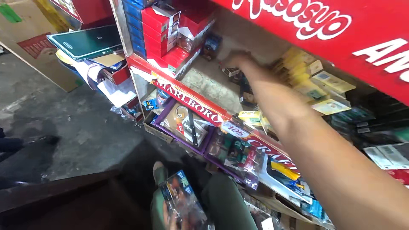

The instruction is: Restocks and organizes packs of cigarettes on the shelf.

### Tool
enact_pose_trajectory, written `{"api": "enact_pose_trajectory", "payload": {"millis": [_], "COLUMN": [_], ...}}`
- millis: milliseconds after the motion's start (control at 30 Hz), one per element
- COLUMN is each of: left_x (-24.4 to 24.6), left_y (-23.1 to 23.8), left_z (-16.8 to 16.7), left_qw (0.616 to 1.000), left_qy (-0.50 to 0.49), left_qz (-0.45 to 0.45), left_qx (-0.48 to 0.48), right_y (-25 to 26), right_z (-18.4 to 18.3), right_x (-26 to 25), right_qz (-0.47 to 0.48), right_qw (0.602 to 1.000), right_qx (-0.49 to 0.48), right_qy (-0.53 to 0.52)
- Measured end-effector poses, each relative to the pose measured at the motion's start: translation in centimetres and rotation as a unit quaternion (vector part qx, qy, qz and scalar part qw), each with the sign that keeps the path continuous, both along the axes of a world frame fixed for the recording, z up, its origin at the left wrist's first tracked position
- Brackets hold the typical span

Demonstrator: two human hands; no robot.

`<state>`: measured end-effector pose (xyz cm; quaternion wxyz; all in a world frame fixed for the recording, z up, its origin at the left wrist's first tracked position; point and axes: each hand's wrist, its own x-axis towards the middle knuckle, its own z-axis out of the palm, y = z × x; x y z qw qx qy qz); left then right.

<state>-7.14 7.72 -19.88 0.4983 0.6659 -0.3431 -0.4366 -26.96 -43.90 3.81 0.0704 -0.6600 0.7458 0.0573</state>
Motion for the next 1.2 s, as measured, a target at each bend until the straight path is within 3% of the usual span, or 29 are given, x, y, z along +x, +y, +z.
{"api": "enact_pose_trajectory", "payload": {"millis": [100,333,467,600,733,867,1033,1200], "left_x": [0.0,-0.1,-0.1,-0.1,-0.1,0.0,-0.1,-0.1], "left_y": [-0.2,0.0,0.1,0.3,0.2,-0.3,-0.4,-0.3], "left_z": [0.4,0.7,0.5,0.4,0.2,0.6,0.3,0.0], "left_qw": [1.000,1.000,1.000,1.000,1.000,1.000,1.000,1.000], "left_qy": [-0.011,-0.005,-0.002,-0.003,-0.009,0.004,0.003,0.007], "left_qz": [-0.008,-0.015,-0.022,-0.020,-0.017,-0.019,-0.017,-0.016], "left_qx": [-0.001,0.013,-0.001,-0.003,-0.017,-0.015,-0.018,-0.003], "right_y": [0.8,6.3,8.9,6.9,5.9,3.2,1.7,1.5], "right_z": [-2.1,-1.1,-1.1,-0.4,2.5,0.5,-1.2,-0.1], "right_x": [-0.1,3.1,3.0,-1.1,-3.6,-6.6,-6.5,-4.8], "right_qz": [0.000,0.022,0.027,-0.014,-0.049,-0.026,-0.016,0.043], "right_qw": [1.000,0.989,0.989,0.986,0.997,0.999,0.995,0.995], "right_qx": [-0.001,0.031,0.109,0.030,-0.040,-0.027,0.025,-0.087], "right_qy": [0.006,-0.143,-0.099,-0.162,-0.035,-0.001,0.093,-0.012]}}
